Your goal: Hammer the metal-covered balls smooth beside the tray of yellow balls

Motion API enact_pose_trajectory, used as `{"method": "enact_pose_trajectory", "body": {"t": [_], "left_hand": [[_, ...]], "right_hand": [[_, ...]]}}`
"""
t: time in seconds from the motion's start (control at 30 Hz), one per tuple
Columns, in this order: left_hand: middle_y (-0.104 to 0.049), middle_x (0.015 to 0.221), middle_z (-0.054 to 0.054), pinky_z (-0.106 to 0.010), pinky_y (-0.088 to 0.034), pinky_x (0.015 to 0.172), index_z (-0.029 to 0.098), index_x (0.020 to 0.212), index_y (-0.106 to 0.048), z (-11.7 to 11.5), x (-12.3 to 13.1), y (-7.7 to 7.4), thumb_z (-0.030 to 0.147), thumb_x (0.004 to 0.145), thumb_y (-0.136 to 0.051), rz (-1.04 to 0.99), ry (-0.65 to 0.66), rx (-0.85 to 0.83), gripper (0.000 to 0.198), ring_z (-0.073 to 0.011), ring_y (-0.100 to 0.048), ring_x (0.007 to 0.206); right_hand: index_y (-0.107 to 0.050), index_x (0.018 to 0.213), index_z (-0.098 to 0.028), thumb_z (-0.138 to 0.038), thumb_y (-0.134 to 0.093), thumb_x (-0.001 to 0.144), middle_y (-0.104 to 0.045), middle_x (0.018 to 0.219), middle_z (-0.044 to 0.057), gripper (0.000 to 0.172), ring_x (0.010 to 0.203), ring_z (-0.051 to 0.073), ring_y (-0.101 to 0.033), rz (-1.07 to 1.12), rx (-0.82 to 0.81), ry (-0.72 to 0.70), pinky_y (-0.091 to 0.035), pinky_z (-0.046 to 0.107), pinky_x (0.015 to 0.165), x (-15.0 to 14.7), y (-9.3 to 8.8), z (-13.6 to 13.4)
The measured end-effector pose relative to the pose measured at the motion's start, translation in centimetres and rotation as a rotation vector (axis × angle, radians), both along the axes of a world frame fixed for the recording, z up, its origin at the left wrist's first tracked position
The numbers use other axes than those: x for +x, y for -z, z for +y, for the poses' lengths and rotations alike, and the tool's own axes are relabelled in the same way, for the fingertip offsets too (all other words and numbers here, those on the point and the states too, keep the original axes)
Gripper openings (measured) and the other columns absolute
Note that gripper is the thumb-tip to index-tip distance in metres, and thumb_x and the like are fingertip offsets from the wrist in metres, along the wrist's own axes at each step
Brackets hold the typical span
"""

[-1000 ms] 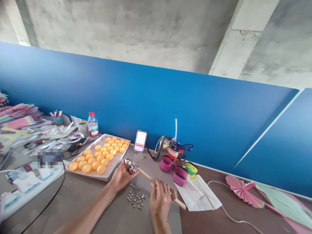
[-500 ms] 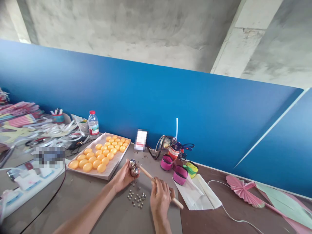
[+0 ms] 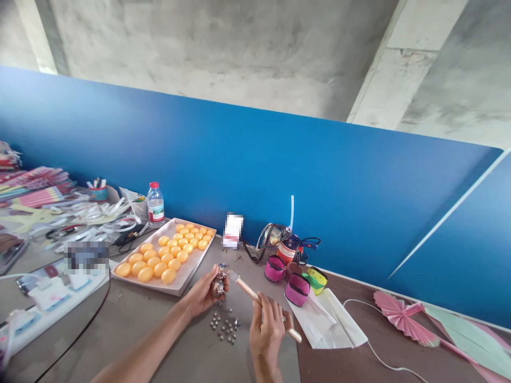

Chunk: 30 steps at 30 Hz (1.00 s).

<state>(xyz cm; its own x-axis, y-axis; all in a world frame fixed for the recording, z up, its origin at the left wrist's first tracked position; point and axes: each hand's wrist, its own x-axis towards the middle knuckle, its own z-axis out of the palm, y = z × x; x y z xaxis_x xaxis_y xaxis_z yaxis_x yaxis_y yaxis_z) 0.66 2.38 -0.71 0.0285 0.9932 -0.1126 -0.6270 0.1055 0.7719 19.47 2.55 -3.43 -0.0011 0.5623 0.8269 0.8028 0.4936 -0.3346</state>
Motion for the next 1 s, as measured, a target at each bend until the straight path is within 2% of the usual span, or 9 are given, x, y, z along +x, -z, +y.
{"method": "enact_pose_trajectory", "body": {"t": [0.17,0.3,0.4,0.57,0.67,0.77,1.0], "left_hand": [[-0.06,0.083,-0.006,-0.022,-0.043,0.044,0.018,0.099,-0.054,-0.02,-0.43,-0.12,0.039,0.079,-0.057,-0.022,0.055,0.039,0.029,-0.0138,-0.059,0.059],[-0.059,0.089,-0.004,-0.022,-0.045,0.046,0.025,0.119,-0.045,-0.12,-0.66,-0.29,0.032,0.079,-0.059,-0.073,0.043,0.079,0.043,-0.0136,-0.061,0.061],[-0.058,0.093,-0.004,-0.022,-0.044,0.045,0.029,0.126,-0.039,-0.15,-0.67,-0.26,0.03,0.078,-0.06,-0.061,0.032,0.06,0.051,-0.0134,-0.062,0.062],[-0.058,0.09,-0.003,-0.022,-0.043,0.042,0.026,0.124,-0.04,-0.07,-0.37,-0.31,0.039,0.08,-0.056,-0.044,0.015,0.02,0.048,-0.012,-0.059,0.056],[-0.057,0.084,-0.001,-0.021,-0.043,0.043,0.023,0.111,-0.048,0.1,-0.43,-0.32,0.036,0.078,-0.06,-0.057,-0.052,0.012,0.037,-0.0112,-0.059,0.057],[-0.057,0.083,-0.001,-0.021,-0.043,0.042,0.02,0.101,-0.051,0.25,-0.7,-0.28,0.033,0.075,-0.063,-0.056,-0.073,0.012,0.032,-0.0108,-0.059,0.056],[-0.06,0.087,-0.002,-0.021,-0.045,0.045,0.025,0.121,-0.046,0.01,-0.84,-0.69,0.027,0.074,-0.065,-0.109,-0.056,0.055,0.05,-0.0114,-0.06,0.059]], "right_hand": [[-0.063,0.091,-0.02,-0.041,-0.034,0.092,-0.068,0.079,0.005,0.036,0.071,0.016,-0.059,-0.04,-0.048,-0.003,-0.028,0.033,0.08,0.01,0.02,0.04],[-0.063,0.094,-0.02,-0.043,-0.037,0.091,-0.068,0.084,0.005,0.035,0.075,0.017,-0.06,-0.014,0.012,0.014,-0.029,0.033,0.081,0.28,0.21,0.1],[-0.063,0.094,-0.02,-0.042,-0.035,0.092,-0.068,0.082,0.005,0.036,0.073,0.016,-0.059,-0.039,-0.025,0.016,-0.029,0.033,0.08,0.3,0.24,0.17],[-0.064,0.091,-0.019,-0.044,-0.034,0.091,-0.068,0.082,0.007,0.039,0.074,0.018,-0.058,-0.01,-0.018,0.043,-0.029,0.035,0.08,0.28,-0.22,-0.07],[-0.064,0.092,-0.019,-0.044,-0.034,0.091,-0.068,0.084,0.007,0.039,0.075,0.018,-0.059,-0.002,-0.005,0.027,-0.029,0.034,0.079,0.34,-0.19,-0.09],[-0.065,0.09,-0.02,-0.043,-0.033,0.092,-0.068,0.08,0.005,0.039,0.07,0.017,-0.058,-0.041,-0.059,0.015,-0.029,0.033,0.077,0.4,0.17,0.09],[-0.063,0.094,-0.019,-0.044,-0.036,0.091,-0.068,0.086,0.007,0.037,0.077,0.018,-0.059,-0.014,-0.002,0.022,-0.029,0.034,0.08,0.41,0.3,0.16]]}}
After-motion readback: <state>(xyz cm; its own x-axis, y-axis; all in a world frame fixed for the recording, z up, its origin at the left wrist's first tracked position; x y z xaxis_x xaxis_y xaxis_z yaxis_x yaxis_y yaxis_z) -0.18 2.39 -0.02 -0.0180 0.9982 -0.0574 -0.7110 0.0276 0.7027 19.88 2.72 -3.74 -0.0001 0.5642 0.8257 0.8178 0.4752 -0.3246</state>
